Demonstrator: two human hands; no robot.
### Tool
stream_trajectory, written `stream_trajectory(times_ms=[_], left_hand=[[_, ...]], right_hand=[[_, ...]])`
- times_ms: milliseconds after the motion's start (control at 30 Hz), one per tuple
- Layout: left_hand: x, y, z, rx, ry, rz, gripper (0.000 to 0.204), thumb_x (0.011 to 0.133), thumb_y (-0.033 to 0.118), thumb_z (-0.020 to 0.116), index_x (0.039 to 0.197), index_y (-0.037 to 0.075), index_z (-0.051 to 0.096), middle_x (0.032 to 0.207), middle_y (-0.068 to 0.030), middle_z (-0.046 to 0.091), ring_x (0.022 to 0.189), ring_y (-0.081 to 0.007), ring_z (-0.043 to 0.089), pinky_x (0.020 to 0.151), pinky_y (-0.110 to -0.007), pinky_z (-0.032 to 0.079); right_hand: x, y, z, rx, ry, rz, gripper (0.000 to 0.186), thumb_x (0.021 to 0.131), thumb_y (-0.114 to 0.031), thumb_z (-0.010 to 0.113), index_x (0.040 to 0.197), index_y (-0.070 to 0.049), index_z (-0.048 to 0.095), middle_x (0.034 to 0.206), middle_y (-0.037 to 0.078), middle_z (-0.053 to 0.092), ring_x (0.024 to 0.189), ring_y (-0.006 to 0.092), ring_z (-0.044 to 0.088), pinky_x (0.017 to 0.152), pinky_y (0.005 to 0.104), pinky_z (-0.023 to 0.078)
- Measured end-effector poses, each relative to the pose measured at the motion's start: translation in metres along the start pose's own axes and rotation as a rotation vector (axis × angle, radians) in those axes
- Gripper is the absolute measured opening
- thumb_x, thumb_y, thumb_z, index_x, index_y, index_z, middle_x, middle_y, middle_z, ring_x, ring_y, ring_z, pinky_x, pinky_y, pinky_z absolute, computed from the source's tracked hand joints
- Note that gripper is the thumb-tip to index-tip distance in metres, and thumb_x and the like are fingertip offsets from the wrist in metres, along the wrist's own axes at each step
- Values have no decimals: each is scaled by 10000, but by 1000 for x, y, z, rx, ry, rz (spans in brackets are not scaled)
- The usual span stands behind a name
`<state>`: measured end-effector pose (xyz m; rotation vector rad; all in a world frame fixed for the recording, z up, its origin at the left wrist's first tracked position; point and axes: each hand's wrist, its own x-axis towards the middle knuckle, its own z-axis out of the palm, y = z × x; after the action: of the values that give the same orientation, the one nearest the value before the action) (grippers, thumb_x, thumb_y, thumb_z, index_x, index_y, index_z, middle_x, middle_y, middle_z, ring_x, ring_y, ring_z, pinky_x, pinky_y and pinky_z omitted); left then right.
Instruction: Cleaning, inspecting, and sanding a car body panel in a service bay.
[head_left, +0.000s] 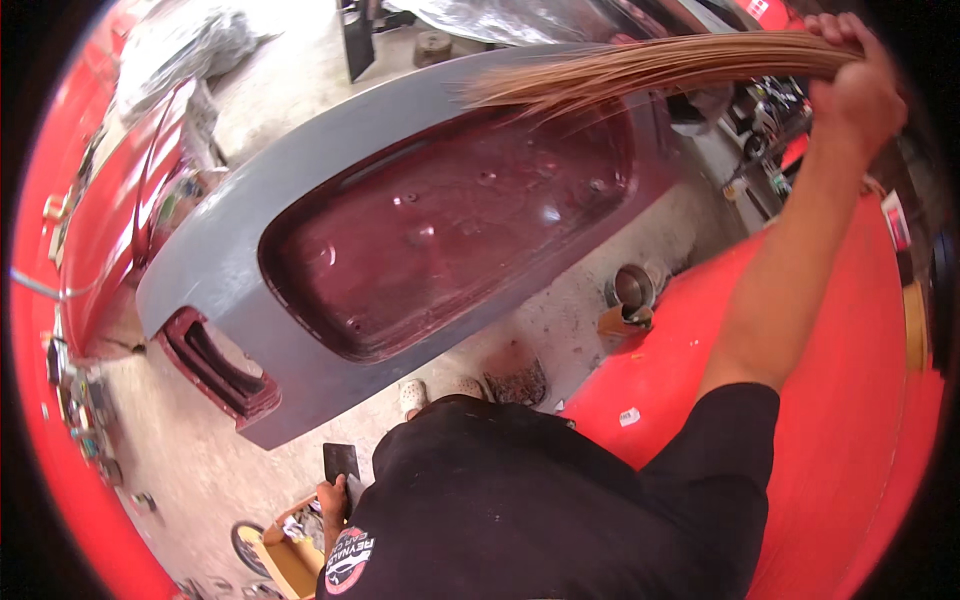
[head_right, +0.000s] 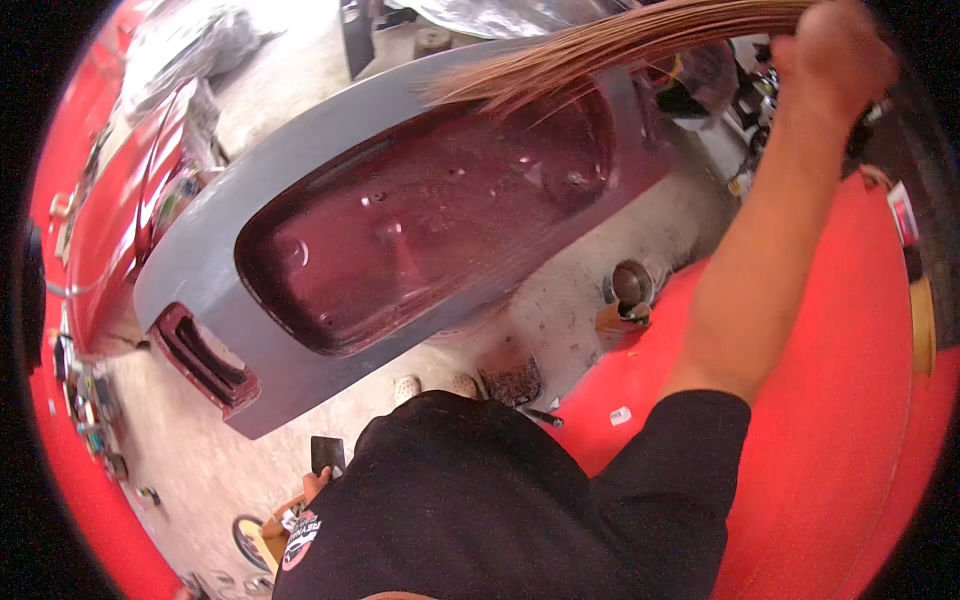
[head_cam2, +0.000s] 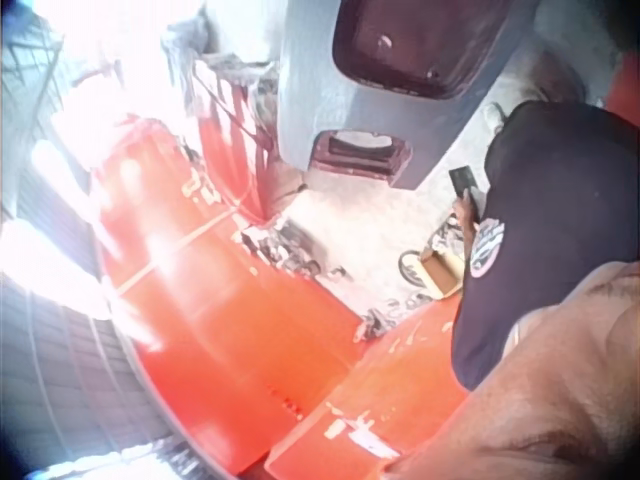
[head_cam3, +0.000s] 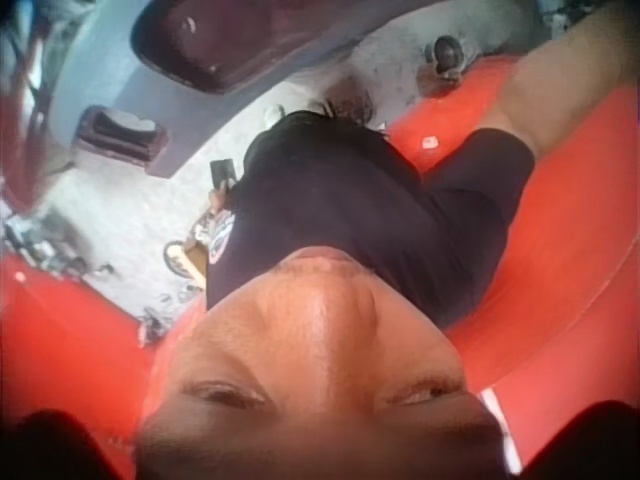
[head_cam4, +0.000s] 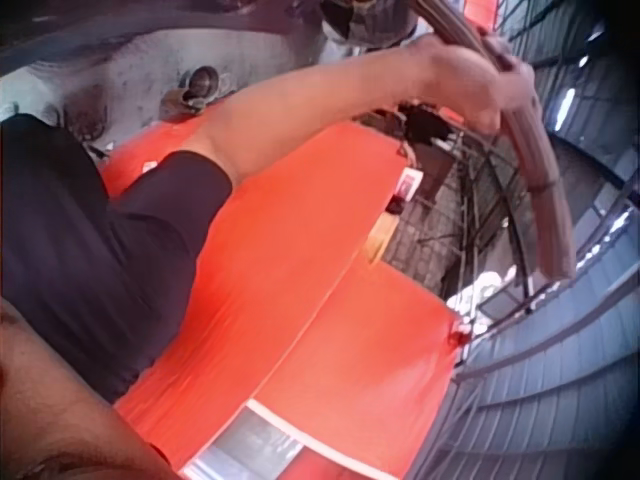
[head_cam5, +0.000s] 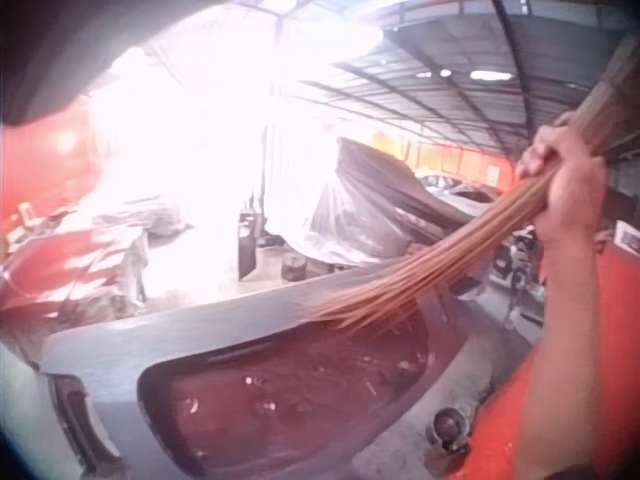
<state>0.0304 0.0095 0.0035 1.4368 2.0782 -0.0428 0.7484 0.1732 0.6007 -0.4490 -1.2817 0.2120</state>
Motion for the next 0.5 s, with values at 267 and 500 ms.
stream_trajectory(times_ms=[267,500], left_hand=[[14,-32,11,-96,-49,-44,534,788,349,667,720,-177,606,656,-333,594,658,-408,641,632,-495,461],[-15,22,-21,-146,-6,20,496,807,308,671,713,-174,600,632,-316,594,611,-386,627,595,-496,445]], right_hand=[[-58,13,-60,-996,323,-641,108,706,-61,717,725,0,630,694,61,656,691,123,613,720,259,488],[-156,38,-169,-1139,637,-154,81,755,-5,640,762,-36,566,669,46,609,624,144,595,639,294,482]])
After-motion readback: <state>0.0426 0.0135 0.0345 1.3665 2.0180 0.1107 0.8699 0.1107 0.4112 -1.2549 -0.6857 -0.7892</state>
